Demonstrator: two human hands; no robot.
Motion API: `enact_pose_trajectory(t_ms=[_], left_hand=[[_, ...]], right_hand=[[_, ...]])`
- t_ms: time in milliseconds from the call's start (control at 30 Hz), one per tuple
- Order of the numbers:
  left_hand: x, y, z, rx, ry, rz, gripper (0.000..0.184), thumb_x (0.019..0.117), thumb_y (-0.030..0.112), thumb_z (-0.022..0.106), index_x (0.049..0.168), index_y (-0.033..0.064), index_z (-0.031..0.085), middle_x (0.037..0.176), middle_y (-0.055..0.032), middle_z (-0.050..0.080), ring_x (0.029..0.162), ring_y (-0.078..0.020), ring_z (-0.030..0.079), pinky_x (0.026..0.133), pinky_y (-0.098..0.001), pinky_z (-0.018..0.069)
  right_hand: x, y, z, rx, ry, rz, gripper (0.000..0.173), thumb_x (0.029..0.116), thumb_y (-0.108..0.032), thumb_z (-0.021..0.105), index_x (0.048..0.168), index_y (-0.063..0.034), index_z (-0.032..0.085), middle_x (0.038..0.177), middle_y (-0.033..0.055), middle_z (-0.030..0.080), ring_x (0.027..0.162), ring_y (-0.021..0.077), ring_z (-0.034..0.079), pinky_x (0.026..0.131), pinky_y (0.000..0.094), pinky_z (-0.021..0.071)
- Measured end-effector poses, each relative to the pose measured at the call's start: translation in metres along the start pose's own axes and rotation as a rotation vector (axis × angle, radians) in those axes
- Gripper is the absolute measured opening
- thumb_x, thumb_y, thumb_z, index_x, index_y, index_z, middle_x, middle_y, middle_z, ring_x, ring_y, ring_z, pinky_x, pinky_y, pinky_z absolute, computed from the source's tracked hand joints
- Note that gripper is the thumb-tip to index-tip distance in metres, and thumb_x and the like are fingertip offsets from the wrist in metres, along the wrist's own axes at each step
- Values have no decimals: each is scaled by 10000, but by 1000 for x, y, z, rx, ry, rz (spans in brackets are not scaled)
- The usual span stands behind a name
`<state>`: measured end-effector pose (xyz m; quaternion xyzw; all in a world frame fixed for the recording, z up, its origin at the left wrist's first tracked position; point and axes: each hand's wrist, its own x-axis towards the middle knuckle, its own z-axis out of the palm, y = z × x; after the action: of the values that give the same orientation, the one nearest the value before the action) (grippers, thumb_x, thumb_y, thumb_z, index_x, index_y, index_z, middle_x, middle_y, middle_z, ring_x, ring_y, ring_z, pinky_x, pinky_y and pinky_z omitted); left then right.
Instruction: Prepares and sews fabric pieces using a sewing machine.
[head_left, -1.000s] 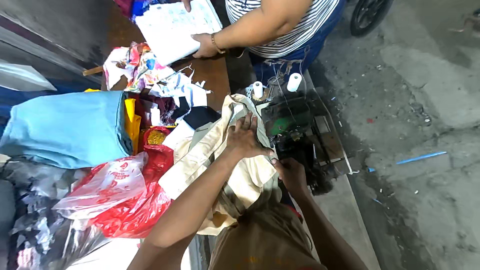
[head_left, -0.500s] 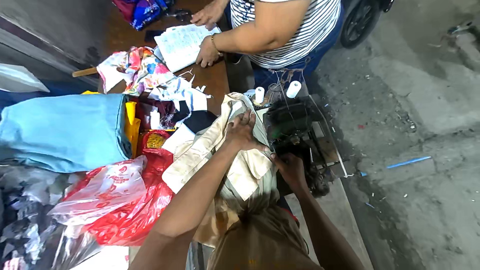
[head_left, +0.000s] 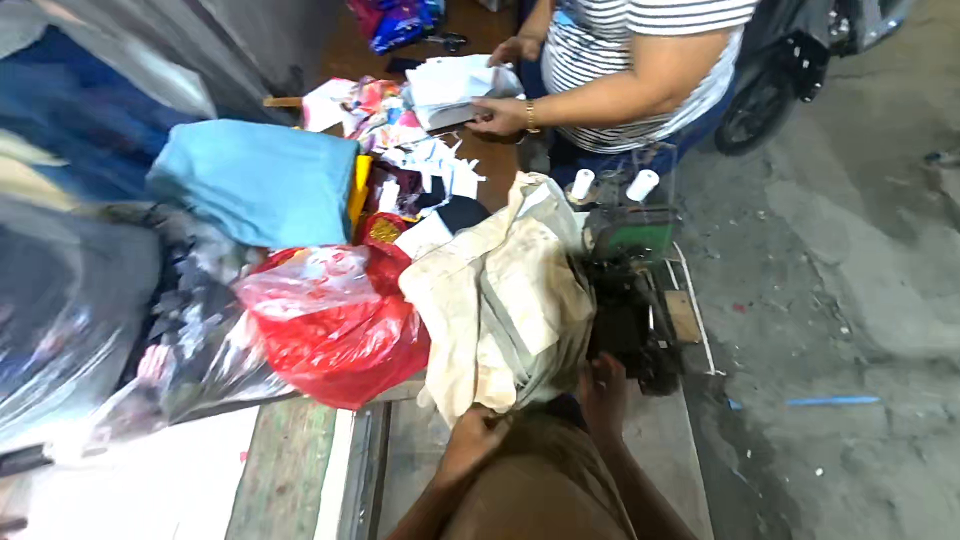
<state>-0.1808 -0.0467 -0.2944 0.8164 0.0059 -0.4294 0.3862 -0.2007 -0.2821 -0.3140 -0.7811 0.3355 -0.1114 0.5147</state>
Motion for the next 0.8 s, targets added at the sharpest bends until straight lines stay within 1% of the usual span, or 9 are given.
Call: enact_pose_trajectory(t_ms=[67,133,300,467,533,633,700,767,800], left_hand=[[19,-39,22,35,81,-179,619,892,507,743,1291,40,663,1286,-225,662,1235,-390,617,1053,-599,482],[43,-53,52,-87,141,-144,747,898,553,717,1363,-20,601,1404,-283,571,1357,-426,513,1155,-582,391],[15,-3,62,-302,86,-92,597,1112,431,364,1204,-89,641,1193,-306,650,1165,-421,629,1046,-588,463],[-107,131,-106,207,403,146,440,1003,418,631,1170,17,702,964,-194,721,915,-353,707,850,-600,553],[-106,183,-180,553,652,276,422,1009,435,619,1148,46,704,926,-220,712,868,-421,703,758,-669,532],[-82,240,-237,767,1036,426,489,1005,254,634,1420,13,543,1289,-363,583,1186,-591,555,1003,-768,370],[-82,258,-192,807,1108,545,418,964,170,656,1338,-9,599,1329,-340,566,1215,-544,550,1001,-685,431],[-51,226,-101,869,880,617,305,962,243,673,1176,26,691,1135,-264,673,1007,-448,681,800,-600,571],[-28,202,-68,851,702,560,361,1000,346,637,1212,62,703,1149,-220,686,1025,-402,694,823,-576,580]], right_hand=[[-21,11,1,-93,-134,83,707,914,-137,736,1496,70,393,1376,305,548,1169,362,633,960,457,562],[-17,3,1,-256,-257,87,730,924,-157,739,1521,64,381,1469,329,460,1298,425,538,1069,500,483],[5,14,-17,-408,-336,-104,425,917,-39,684,1271,173,580,1326,397,542,1266,518,522,1092,576,419],[14,-2,-42,-99,-456,-162,324,1008,-144,616,1188,124,592,947,188,669,836,204,657,792,393,575],[14,-10,-42,-96,-421,-188,339,1028,-202,586,1154,112,621,892,165,673,794,194,651,765,395,570],[16,-15,-35,-52,-285,-79,399,1029,-230,597,1263,93,595,1057,230,690,960,287,673,880,470,551],[17,-10,-33,1,-257,-14,513,1001,-247,646,1388,68,525,1268,256,636,1133,316,649,990,473,532],[12,2,-32,-11,-288,72,628,977,-276,690,1459,47,450,1354,265,587,1214,335,616,1042,492,505],[9,10,-31,-50,-297,86,668,964,-305,706,1472,40,443,1374,269,576,1243,348,602,1057,506,494]])
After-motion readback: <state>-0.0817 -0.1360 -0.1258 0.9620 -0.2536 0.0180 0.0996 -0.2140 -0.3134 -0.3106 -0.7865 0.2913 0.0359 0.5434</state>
